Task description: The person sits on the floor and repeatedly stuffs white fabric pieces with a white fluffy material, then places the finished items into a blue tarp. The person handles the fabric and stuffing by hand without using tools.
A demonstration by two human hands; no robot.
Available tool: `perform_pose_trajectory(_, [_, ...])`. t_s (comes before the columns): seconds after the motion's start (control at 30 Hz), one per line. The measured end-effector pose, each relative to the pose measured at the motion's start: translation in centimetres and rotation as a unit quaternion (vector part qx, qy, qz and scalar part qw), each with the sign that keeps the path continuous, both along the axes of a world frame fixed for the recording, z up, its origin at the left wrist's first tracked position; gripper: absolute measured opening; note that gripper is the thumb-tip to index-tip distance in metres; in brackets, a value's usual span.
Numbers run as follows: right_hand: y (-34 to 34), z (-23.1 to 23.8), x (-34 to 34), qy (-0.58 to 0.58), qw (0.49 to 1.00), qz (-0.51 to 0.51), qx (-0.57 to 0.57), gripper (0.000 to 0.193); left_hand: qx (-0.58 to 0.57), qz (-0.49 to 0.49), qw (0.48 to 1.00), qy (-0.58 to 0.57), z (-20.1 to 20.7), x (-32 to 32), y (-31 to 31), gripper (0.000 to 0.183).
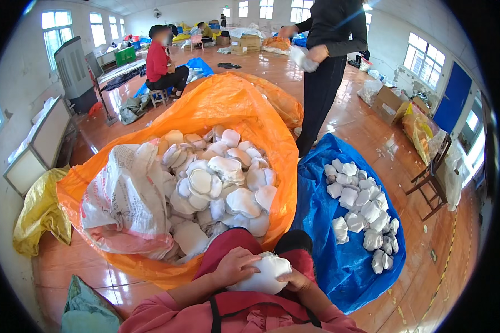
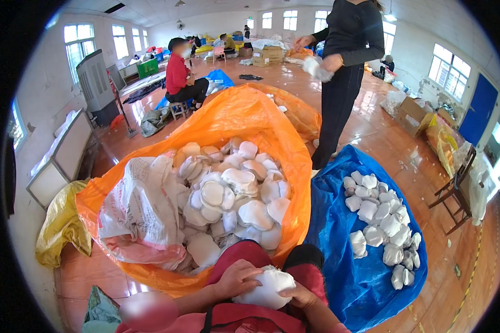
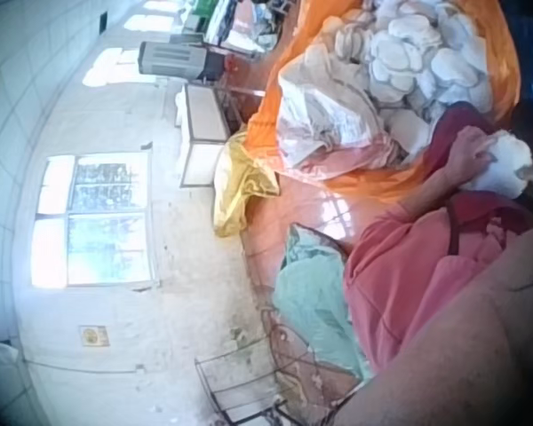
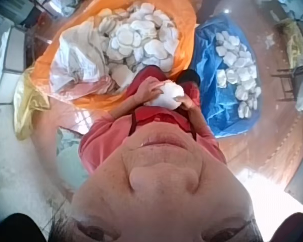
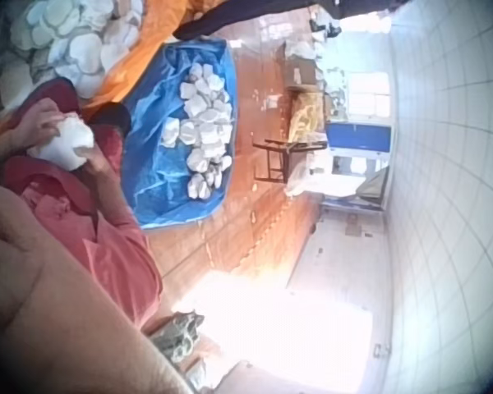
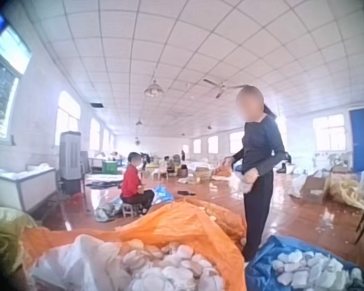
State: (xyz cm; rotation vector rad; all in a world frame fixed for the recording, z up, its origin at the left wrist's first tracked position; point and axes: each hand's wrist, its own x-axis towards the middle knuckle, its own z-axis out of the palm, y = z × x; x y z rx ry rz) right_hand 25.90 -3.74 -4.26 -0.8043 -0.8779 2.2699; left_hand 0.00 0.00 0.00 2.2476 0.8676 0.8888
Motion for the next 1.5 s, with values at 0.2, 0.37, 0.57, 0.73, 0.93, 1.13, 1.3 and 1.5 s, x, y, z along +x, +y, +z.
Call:
perform_pose_trajectory(0.2, [2.0, 1.9, 0.4, 0.035, 0.995, 0.079, 0.052, 0.089, -0.074, -0.040, 0.996, -0.038, 0.3, 0.7, 0.8, 0.036])
perform_pose_trajectory(0.37, [4.5, 3.5, -1.6, 0.084, 0.984, -0.139, 0.075, 0.084, -0.296, 0.260, 0.915, -0.085, -2.5, 0.7, 2.9, 0.024])
perform_pose_trajectory(0.57, [4.4, 4.5, -1.7, 0.058, 0.959, -0.257, 0.106, 0.041, -0.450, 0.190, 0.694, -0.530, -1.0, 3.6, 2.2, 0.019])
perform_pose_trajectory(0.73, [4.1, 3.7, -2.1, -0.089, 0.956, -0.244, 0.138, 0.045, -0.425, 0.222, 0.722, -0.500, -3.1, 4.0, 0.4, 0.018])
perform_pose_trajectory(0.93, [4.0, 1.5, -2.9, -0.236, 0.917, -0.261, 0.190, 0.052, -0.243, 0.347, 0.880, -0.216, -4.9, 3.1, -0.1, 0.031])
perform_pose_trajectory(1.13, [4.9, 1.3, -3.6, -0.393, 0.849, -0.231, 0.265, 0.058, -0.293, 0.188, 0.917, -0.195, -1.0, 4.2, 0.2, 0.023])
perform_pose_trajectory(1.3, [5.4, 2.4, -4.7, -0.417, 0.845, -0.194, 0.272, 0.057, -0.341, 0.241, 0.902, -0.106, -0.3, 4.9, 1.4, 0.014])
perform_pose_trajectory(1.5, [5.5, 2.7, -5.0, -0.416, 0.858, -0.157, 0.257, 0.056, -0.528, 0.221, 0.772, -0.277, -1.0, 4.2, 1.3, 0.011])
